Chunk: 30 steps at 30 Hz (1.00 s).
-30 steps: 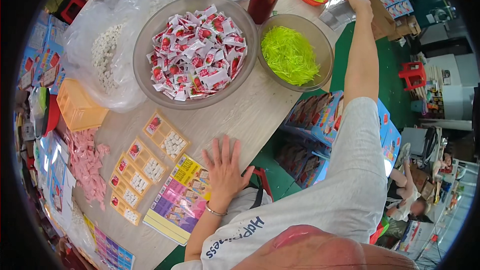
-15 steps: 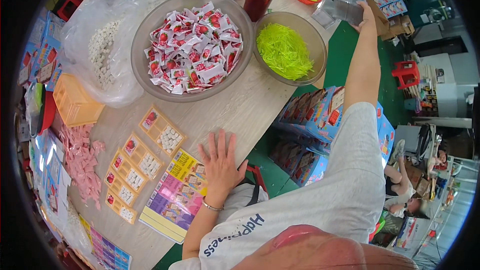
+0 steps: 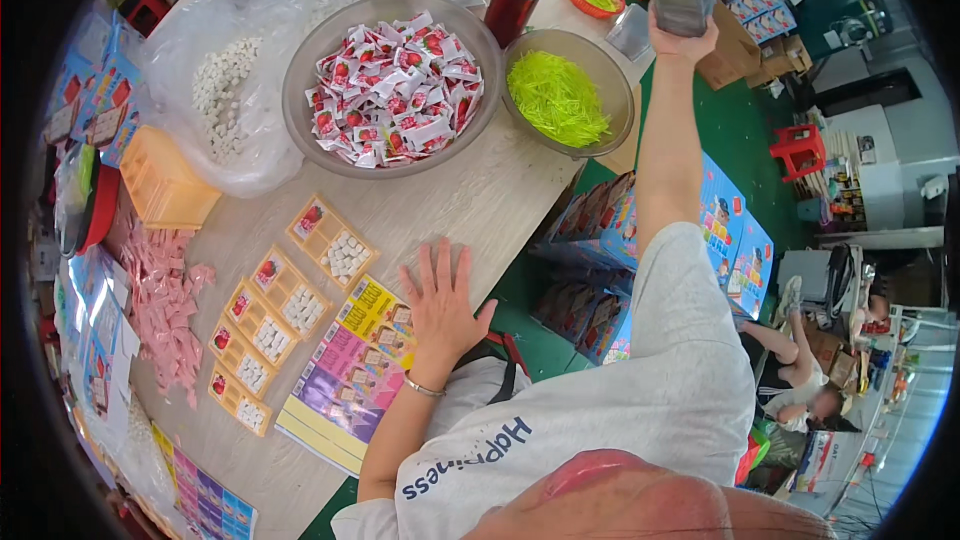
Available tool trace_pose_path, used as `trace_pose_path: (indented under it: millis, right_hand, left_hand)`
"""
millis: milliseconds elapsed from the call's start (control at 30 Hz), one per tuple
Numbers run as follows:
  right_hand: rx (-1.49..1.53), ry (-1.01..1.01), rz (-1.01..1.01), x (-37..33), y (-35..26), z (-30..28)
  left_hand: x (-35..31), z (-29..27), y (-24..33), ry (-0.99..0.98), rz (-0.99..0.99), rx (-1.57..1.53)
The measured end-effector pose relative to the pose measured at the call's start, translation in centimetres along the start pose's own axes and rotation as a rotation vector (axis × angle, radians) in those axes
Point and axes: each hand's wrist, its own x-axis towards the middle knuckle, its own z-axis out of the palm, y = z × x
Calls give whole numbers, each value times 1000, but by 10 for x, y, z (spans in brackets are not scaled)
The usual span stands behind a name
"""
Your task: Manually assembling small components into plastic trays and wrapping them with decorative paper sleeves.
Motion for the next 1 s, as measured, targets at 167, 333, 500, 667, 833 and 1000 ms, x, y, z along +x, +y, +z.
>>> trace_pose_path:
  millis: [167,333,500,667,833,1000]
  right_hand:
    - [121,-181,88,-114,30,70]
    - [448,-405,538,-273,71,73]
    - [214,-304,827,-408,111,-37]
    - [-245,-285,976,-448,54,-6]
    - [-772,-494,852,-426,9,15]
    - [-994,-710,818,-371,12,14]
  left_hand:
    - [-10,-1,2,174,63,-166]
    - [7,-58,-9,515,191,-723]
    - [21,-83,-21,304,7,-1760]
    - [-15,-73,-19,-10,-221,-2196]
    - [-2,-44,15,359,-520,-1989]
    - [43,-15,30,315,-458,-2065]
